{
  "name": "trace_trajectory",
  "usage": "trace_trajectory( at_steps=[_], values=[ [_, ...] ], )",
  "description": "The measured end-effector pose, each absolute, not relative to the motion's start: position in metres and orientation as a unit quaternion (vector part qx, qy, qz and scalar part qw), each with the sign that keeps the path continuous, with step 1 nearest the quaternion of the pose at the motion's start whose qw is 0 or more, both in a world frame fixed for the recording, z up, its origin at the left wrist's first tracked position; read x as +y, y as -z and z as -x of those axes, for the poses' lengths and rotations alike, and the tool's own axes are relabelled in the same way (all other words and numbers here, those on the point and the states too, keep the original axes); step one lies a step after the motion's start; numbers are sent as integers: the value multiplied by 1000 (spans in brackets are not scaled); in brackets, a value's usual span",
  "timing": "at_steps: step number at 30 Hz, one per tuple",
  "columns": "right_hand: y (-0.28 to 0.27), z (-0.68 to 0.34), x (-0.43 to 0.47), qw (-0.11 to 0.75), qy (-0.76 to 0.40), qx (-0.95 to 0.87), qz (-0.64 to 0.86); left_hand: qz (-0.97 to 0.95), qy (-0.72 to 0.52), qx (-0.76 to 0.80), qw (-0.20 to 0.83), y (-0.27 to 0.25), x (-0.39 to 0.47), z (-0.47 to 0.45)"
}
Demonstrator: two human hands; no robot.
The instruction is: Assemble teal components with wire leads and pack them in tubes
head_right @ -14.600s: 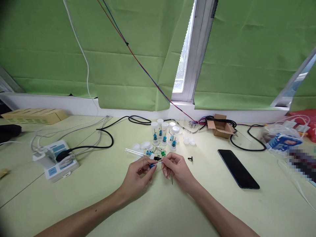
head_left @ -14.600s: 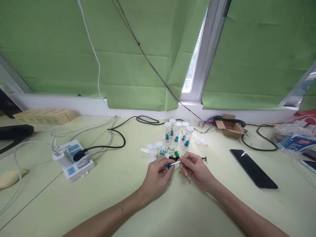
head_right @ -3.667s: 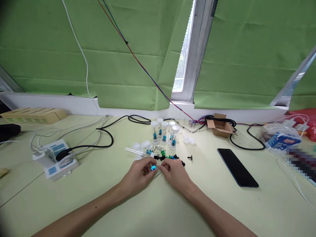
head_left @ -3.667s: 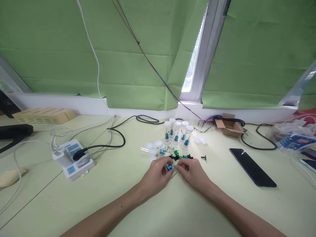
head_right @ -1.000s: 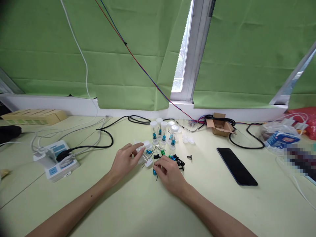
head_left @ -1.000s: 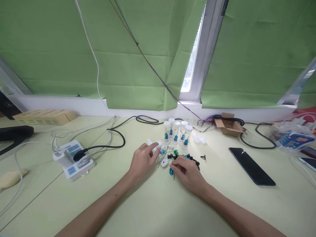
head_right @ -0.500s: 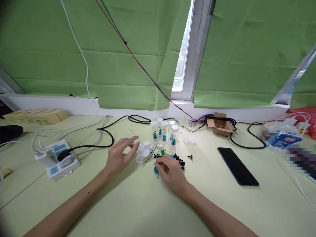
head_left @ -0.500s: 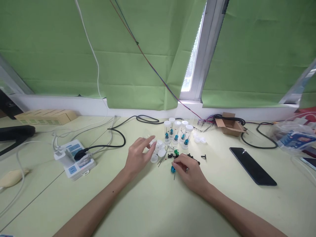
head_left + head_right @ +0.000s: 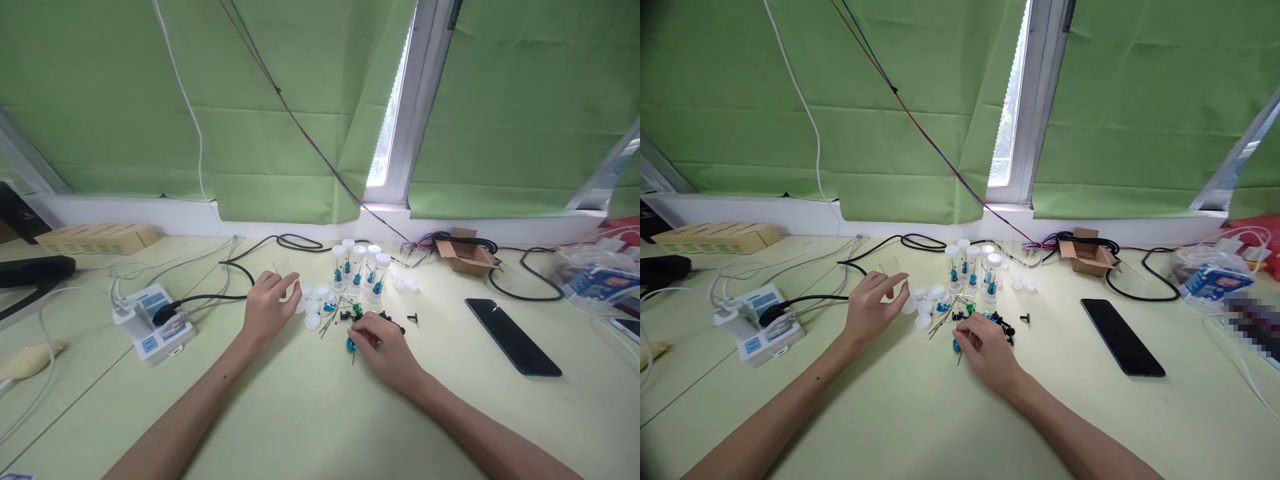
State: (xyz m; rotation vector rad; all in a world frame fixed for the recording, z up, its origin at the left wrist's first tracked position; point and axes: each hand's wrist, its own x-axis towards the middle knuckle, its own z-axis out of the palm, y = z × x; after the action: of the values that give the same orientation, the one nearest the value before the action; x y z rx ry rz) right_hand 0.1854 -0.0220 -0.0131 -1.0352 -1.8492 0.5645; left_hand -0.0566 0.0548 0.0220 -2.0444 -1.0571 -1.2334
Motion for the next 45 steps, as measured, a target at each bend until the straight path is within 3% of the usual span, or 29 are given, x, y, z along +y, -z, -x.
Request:
trace_trajectory(
  at_steps=[13,20,28,37,45],
  values=[
    [14,-186,-21,454,-228,-749,425,792,318,-408,324,-20,52,54],
    [13,-186,-22,451,-233,-749,426,805,251,-453,288,-25,41,48],
    [11,-185,-22,449,-229,-751,427,814,300,-410,283,-18,38,42],
    [12,-185,-21,452,-222,-755,420,856,367,-339,135,-13,23,28],
    [12,-186,-20,450,-210,-770,400,892,251,-369,-70,-14,0,10]
  ],
)
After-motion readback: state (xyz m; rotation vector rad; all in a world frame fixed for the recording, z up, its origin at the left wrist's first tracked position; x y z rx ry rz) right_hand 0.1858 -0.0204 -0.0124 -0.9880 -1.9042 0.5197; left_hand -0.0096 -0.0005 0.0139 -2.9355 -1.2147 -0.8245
